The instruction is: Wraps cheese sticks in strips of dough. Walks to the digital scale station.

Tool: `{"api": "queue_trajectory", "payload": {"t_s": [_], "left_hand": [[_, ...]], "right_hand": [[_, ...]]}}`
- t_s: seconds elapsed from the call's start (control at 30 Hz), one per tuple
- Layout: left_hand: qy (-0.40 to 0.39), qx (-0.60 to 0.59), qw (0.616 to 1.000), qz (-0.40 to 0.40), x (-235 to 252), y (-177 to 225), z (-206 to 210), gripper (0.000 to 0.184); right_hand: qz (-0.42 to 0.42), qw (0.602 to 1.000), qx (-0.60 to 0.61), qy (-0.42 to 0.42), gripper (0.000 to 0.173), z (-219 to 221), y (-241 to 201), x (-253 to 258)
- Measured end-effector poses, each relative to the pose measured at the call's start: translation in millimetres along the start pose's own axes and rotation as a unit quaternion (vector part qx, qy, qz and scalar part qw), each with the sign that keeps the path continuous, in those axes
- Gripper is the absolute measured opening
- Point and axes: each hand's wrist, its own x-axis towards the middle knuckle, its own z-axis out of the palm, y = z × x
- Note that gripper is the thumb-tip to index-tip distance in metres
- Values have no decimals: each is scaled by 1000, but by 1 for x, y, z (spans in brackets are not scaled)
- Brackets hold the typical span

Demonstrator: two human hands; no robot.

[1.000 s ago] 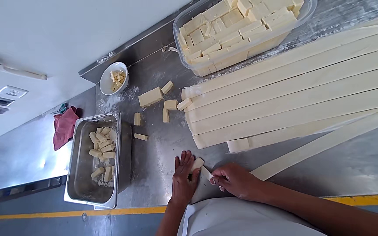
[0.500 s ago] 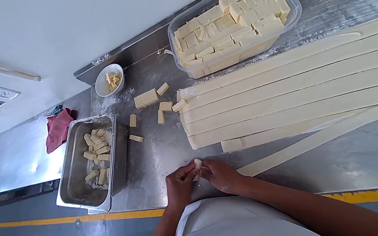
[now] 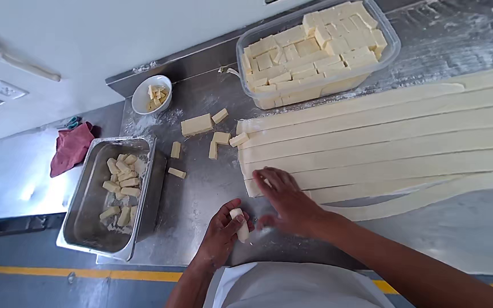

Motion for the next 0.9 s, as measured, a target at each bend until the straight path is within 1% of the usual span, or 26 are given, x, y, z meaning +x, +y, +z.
{"api": "queue_trajectory", "payload": {"t_s": [0.03, 0.07, 0.1, 0.13, 0.17, 0.23, 0.27, 0.3, 0.33, 0.37, 0.43, 0.5, 0.57, 0.63, 0.77, 0.83, 0.9], "left_hand": [[-14, -24, 1000, -7, -1, 1, 1, 41], [-27, -45, 999, -7, -2, 2, 4, 38], [-39, -58, 998, -2, -4, 2, 8, 36], [-52, -79, 995, 5, -5, 1, 9, 40], [-64, -108, 992, 11, -5, -1, 10, 43], [-81, -172, 981, 19, -3, -4, 10, 40], [-77, -189, 979, 17, -3, -2, 14, 44], [-57, -197, 979, 13, -4, 3, 20, 53], [-24, -204, 979, 4, -4, 7, 28, 66], [12, -209, 978, -6, -5, 12, 35, 74], [56, -216, 975, -10, -4, 15, 45, 78], [86, -215, 973, -8, -3, 16, 49, 75], [117, -214, 970, -26, -2, 15, 53, 71], [127, -213, 968, -41, -2, 13, 55, 70], [119, -192, 973, -54, -7, 13, 52, 68], [120, -176, 976, -50, -5, 11, 48, 68], [101, -138, 985, -24, 0, 10, 39, 68]], "right_hand": [[-32, 999, 23, -27, 104, 3, -9, -1], [-66, 995, 57, -50, 108, 7, -18, -3], [-95, 990, 85, -66, 105, 11, -26, -4], [-117, 986, 104, -62, 100, 16, -31, -4], [-141, 983, 115, -29, 95, 23, -32, -4], [-180, 973, 133, 49, 91, 34, -29, -5], [-193, 968, 141, 69, 92, 36, -29, -5], [-202, 964, 152, 76, 92, 37, -30, -6], [-211, 961, 159, 83, 92, 39, -30, -7], [-220, 958, 159, 89, 94, 40, -28, -8], [-233, 958, 140, 95, 97, 40, -24, -8], [-244, 958, 109, 100, 90, 38, -24, -8], [-250, 957, 95, 111, 86, 40, -22, -9], [-252, 955, 104, 120, 83, 44, -21, -11], [-261, 950, 108, 133, 72, 53, -23, -14], [-251, 952, 119, 126, 78, 60, -23, -12], [-215, 965, 107, 107, 96, 59, -22, -11]]}}
